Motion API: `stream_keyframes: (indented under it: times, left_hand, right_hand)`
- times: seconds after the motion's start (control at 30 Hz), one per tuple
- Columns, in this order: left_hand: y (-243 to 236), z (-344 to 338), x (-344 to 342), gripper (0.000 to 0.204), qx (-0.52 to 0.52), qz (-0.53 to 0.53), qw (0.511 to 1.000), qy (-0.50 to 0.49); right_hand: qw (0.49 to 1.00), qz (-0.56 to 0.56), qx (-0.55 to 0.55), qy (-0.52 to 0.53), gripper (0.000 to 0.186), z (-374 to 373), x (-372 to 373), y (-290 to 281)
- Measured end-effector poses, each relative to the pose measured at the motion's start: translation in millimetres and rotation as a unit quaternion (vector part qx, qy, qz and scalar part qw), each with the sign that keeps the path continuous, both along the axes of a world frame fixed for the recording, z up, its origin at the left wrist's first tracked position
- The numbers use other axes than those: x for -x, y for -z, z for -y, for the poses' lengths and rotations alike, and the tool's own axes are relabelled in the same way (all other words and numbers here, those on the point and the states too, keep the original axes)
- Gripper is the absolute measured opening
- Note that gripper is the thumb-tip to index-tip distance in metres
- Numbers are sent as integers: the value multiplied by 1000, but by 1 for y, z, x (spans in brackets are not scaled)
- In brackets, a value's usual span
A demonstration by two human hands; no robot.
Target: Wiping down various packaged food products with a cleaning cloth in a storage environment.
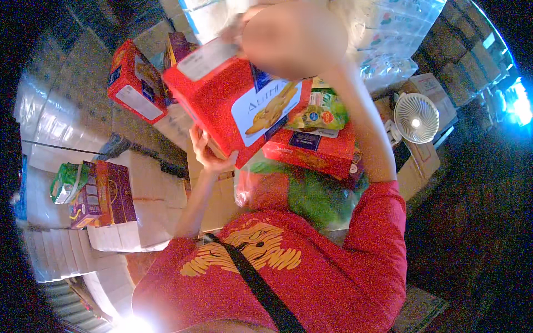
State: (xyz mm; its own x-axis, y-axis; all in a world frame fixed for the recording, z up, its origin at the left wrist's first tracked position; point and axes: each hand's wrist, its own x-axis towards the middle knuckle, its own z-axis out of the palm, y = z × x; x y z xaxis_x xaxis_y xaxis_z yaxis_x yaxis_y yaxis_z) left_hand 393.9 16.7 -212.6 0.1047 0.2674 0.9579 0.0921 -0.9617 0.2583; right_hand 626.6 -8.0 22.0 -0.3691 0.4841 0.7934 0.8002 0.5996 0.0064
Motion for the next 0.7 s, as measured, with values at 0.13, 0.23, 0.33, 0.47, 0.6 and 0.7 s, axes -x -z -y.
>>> stream_keyframes:
  times: [0.13, 0.23, 0.33, 0.47, 0.6, 0.7]
  left_hand:
    - [16, 4, 2, 88, 30, -18, 998, 44]
    - [0, 10, 0, 86, 7, -56, 998, 19]
    - [3, 12, -3, 77, 8, -54, 998, 6]
    - [24, 13, 9, 72, 288, -153, 940, 105]
    - [22, 15, 7, 69, 248, -135, 952, 119]
    - [5, 9, -2, 69, 14, -80, 994, 78]
  right_hand:
    - [989, 8, 85, 123, 30, -19, -68, 4]
    - [952, -88, 275, 98, 26, -5, -45, -13]
    - [986, -9, 161, -31, 23, 27, 26, -22]
    - [985, -2, 119, -127, 23, 58, 53, -25]
    - [990, -90, 105, 24, 25, 34, -4, 0]
    - [955, -166, 119, 213, 28, 14, -66, 10]
